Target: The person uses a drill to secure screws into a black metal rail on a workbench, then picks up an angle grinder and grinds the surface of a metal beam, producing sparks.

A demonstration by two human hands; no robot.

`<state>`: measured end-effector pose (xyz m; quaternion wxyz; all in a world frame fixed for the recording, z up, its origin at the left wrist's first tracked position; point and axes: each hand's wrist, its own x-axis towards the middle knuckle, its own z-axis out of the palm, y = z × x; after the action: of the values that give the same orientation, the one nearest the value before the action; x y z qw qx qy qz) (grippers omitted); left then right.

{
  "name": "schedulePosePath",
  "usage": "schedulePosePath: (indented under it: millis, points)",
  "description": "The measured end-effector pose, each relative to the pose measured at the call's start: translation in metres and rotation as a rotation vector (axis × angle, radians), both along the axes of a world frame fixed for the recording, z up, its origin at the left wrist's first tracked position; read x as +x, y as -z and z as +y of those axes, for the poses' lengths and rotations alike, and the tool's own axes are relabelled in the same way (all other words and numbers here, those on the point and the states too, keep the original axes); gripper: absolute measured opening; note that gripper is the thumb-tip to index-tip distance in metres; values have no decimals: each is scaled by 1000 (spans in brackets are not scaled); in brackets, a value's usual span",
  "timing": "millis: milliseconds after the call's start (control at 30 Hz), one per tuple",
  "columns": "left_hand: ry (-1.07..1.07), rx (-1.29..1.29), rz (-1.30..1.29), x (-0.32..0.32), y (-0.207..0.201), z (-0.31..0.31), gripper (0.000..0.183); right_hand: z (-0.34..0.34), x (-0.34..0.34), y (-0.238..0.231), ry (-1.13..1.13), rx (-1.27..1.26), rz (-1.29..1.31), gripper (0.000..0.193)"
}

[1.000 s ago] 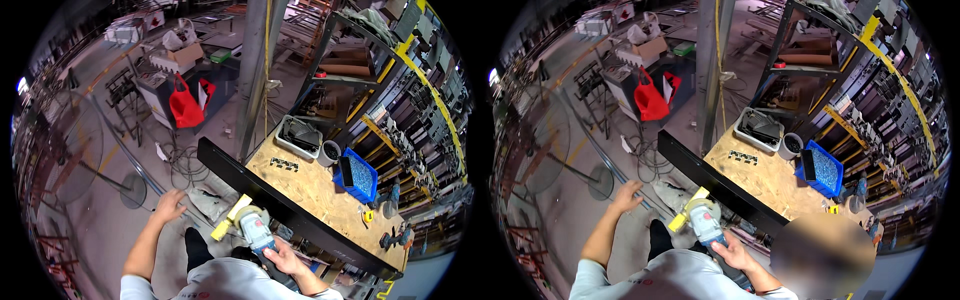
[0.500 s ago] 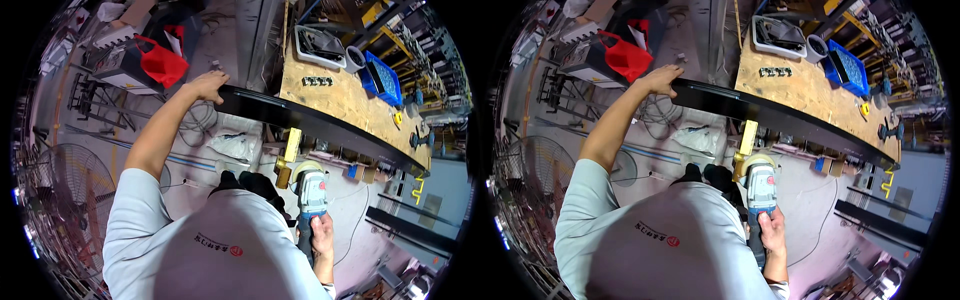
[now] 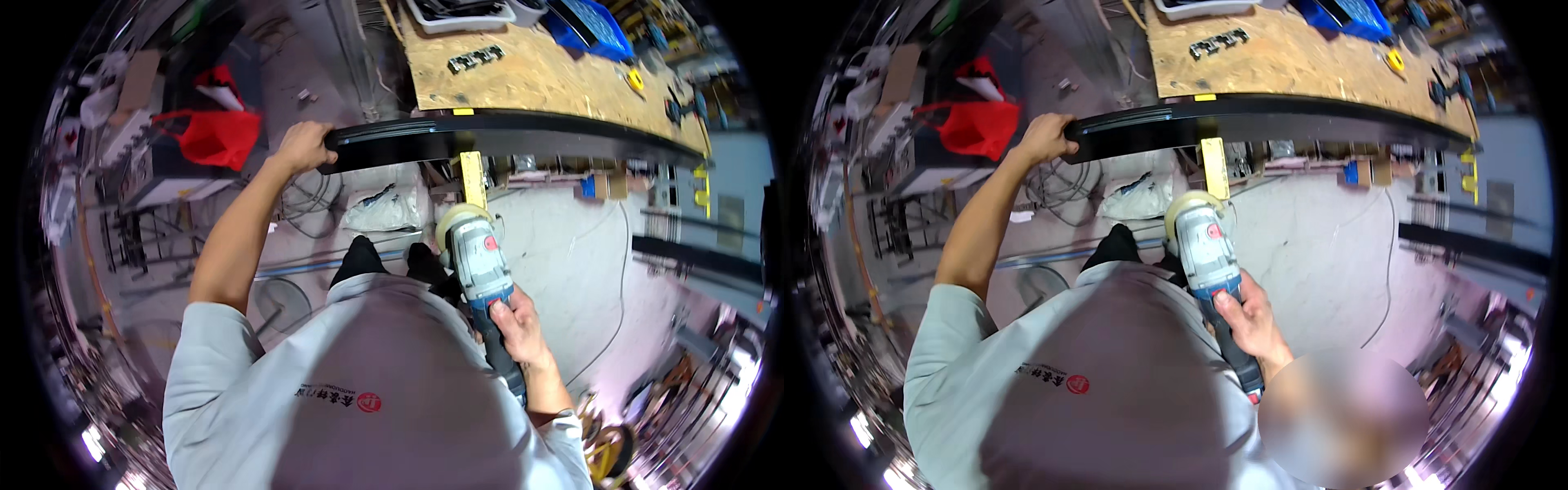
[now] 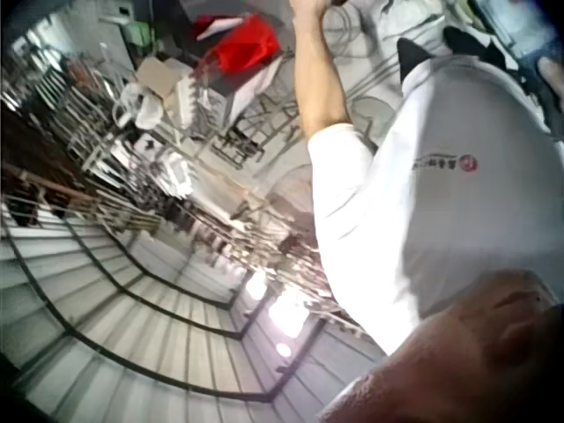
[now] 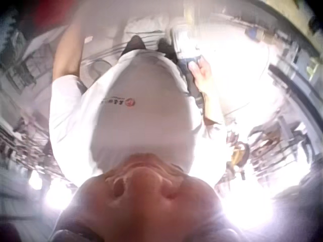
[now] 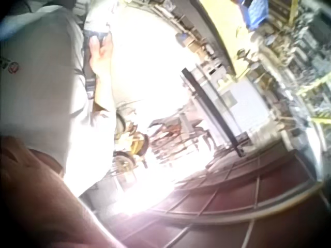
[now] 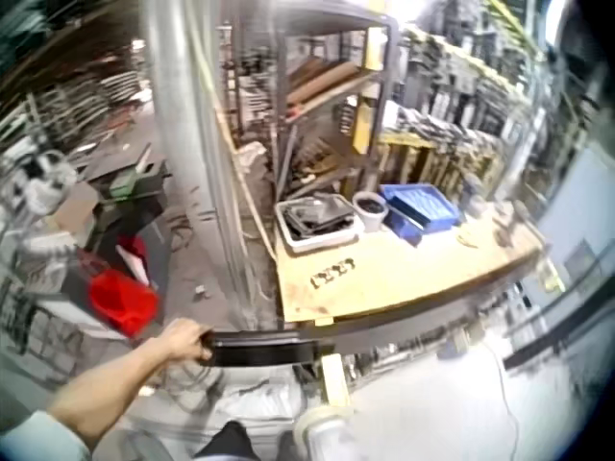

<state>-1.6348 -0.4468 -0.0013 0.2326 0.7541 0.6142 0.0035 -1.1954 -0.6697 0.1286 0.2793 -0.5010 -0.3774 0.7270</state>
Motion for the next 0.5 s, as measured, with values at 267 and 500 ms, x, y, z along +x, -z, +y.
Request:
schedulePosePath:
  millis: [267, 500]
  points:
    - [-6, 96, 9, 26, -5, -35, 38, 14, -57, 12, 143, -168, 34, 38]
    - [-38, 121, 48, 18, -1, -40, 51, 41, -71, 47, 131, -125, 47, 32]
